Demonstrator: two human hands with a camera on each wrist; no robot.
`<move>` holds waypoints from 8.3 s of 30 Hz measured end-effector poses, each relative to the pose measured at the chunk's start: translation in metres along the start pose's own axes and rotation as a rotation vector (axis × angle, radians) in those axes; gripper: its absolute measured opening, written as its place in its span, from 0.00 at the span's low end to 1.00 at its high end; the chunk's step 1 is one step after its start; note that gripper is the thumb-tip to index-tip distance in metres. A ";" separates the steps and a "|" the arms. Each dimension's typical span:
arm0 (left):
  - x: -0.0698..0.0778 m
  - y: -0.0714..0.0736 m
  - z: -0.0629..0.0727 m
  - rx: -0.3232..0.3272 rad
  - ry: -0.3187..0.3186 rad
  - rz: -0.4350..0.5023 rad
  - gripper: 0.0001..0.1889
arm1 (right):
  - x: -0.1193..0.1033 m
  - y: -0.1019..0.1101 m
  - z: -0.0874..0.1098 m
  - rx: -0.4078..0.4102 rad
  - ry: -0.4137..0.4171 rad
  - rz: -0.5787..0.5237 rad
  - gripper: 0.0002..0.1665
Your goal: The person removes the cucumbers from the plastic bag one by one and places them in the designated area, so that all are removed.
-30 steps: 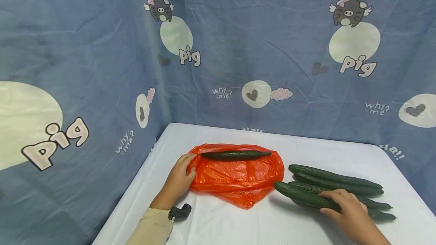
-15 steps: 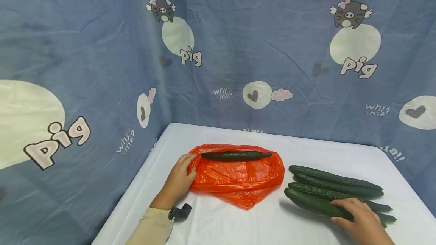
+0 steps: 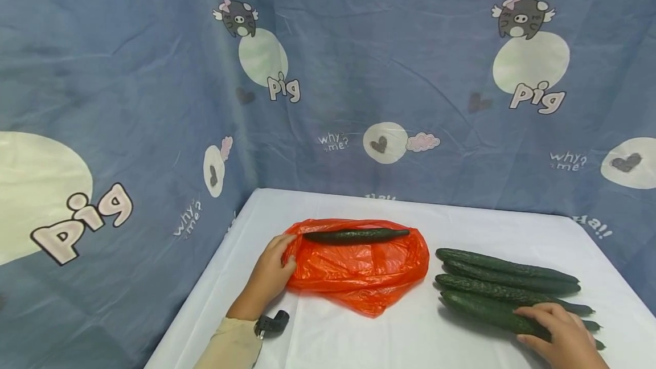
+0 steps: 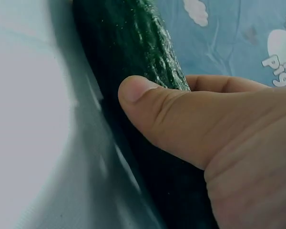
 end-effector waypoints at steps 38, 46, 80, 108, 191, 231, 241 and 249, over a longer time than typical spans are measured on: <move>-0.001 0.000 0.000 -0.001 -0.005 -0.018 0.28 | 0.008 -0.008 0.002 0.011 -0.085 -0.087 0.29; 0.000 0.001 0.002 0.001 -0.012 -0.015 0.27 | 0.000 -0.002 0.001 0.095 -0.126 -0.098 0.24; 0.001 0.000 0.001 -0.013 0.022 0.005 0.27 | -0.050 -0.003 -0.024 0.068 0.049 -0.113 0.31; 0.003 0.003 0.003 -0.001 0.024 -0.010 0.28 | -0.122 0.023 -0.094 0.020 0.210 -0.179 0.28; 0.001 0.001 0.003 -0.017 0.024 0.001 0.27 | -0.275 -0.027 -0.247 -0.372 0.432 -0.189 0.28; -0.002 0.001 0.003 -0.016 0.023 -0.014 0.28 | -0.286 -0.074 -0.240 -0.116 0.251 -0.140 0.22; -0.001 0.003 0.003 -0.012 0.023 -0.009 0.29 | -0.287 -0.067 -0.233 -0.113 0.289 -0.176 0.20; -0.001 0.003 0.003 -0.026 0.041 -0.001 0.28 | -0.287 -0.062 -0.228 -0.132 0.291 -0.172 0.24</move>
Point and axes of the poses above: each hand's wrist, its own z-axis away from the middle knuckle, its own y-axis out of the back of the hand, x = y × z, the point moved 4 cm from there along -z, towards the middle knuckle, and after that the axes turned 8 degrees about z, right-handed, at the moved point
